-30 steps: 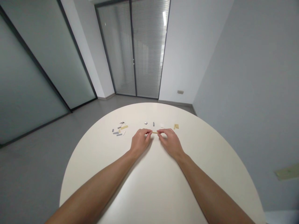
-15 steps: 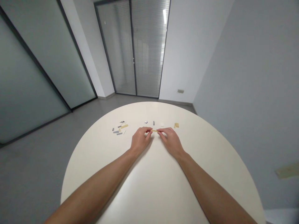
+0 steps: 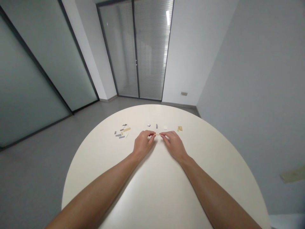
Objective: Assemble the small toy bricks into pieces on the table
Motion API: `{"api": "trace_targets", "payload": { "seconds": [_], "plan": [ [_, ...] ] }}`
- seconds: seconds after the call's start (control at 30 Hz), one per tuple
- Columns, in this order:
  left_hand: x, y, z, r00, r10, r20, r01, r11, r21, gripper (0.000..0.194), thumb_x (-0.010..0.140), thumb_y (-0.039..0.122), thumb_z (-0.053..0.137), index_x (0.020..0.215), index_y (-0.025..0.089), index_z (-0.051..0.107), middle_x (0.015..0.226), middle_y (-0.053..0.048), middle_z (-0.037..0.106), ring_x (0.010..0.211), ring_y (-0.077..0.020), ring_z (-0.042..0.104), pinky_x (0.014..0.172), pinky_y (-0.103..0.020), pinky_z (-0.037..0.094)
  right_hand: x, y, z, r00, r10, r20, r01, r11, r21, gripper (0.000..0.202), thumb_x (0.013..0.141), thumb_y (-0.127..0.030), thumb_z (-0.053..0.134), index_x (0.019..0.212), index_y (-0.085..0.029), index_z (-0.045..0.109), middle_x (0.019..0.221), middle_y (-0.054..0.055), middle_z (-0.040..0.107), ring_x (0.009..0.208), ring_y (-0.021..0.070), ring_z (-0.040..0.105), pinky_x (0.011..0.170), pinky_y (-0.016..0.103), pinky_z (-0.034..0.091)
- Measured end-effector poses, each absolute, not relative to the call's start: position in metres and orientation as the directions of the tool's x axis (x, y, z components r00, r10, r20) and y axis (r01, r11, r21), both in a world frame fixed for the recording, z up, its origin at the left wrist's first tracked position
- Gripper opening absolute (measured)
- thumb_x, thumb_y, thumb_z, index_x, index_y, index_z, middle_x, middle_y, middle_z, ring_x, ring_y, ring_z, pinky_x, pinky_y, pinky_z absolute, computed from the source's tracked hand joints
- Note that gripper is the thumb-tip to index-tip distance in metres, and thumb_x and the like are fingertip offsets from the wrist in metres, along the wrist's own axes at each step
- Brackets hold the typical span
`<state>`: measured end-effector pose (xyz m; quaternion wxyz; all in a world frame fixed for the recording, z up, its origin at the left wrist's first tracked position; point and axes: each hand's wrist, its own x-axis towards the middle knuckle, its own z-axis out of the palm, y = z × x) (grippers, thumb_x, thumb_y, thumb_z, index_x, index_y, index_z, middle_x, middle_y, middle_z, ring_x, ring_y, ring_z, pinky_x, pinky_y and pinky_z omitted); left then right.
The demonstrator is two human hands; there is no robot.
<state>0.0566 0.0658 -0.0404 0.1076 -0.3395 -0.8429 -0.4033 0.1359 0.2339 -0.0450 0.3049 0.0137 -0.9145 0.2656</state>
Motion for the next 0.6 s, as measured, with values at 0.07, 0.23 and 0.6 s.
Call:
{"api": "trace_targets", "payload": {
  "seconds": [0.07,0.23,0.6],
  "plan": [
    [0.0572,0.0658,-0.0398,-0.749,0.481,0.454,0.656,0.449,0.606,0.017,0.095,0.030,0.057,0.102,0.024,0.071,0.100,-0.003,0.074,0.097,-0.0198,0.065,0.086,-0.033,0.051,0.1357,0.2338,-0.0452,-0.811,0.139,0.568,-0.186,0.859,-0.476,0.024,0.099,-0.032,0.051,0.106,-0.025,0.072,0.105,0.006,0.075,0.104,0.0260,0.062,0.094,0.045,0.048],
    [0.0576,0.0661,-0.0402,-0.757,0.478,0.446,0.647,0.459,0.609,0.018,0.095,0.032,0.056,0.101,0.024,0.071,0.100,-0.003,0.074,0.097,-0.0201,0.065,0.086,-0.033,0.050,0.1367,0.2323,-0.0440,-0.804,0.135,0.579,-0.202,0.854,-0.479,0.021,0.098,-0.030,0.053,0.106,-0.025,0.071,0.105,0.006,0.074,0.104,0.0257,0.062,0.094,0.045,0.049],
    [0.0607,0.0662,-0.0363,-0.773,0.479,0.417,0.629,0.492,0.602,0.017,0.094,0.031,0.056,0.096,0.023,0.071,0.097,-0.003,0.074,0.095,-0.0207,0.065,0.085,-0.033,0.051,0.1393,0.2304,-0.0415,-0.788,0.153,0.597,-0.224,0.831,-0.509,0.017,0.095,-0.026,0.055,0.103,-0.024,0.069,0.102,0.006,0.073,0.102,0.0243,0.062,0.094,0.044,0.049]
  ]
}}
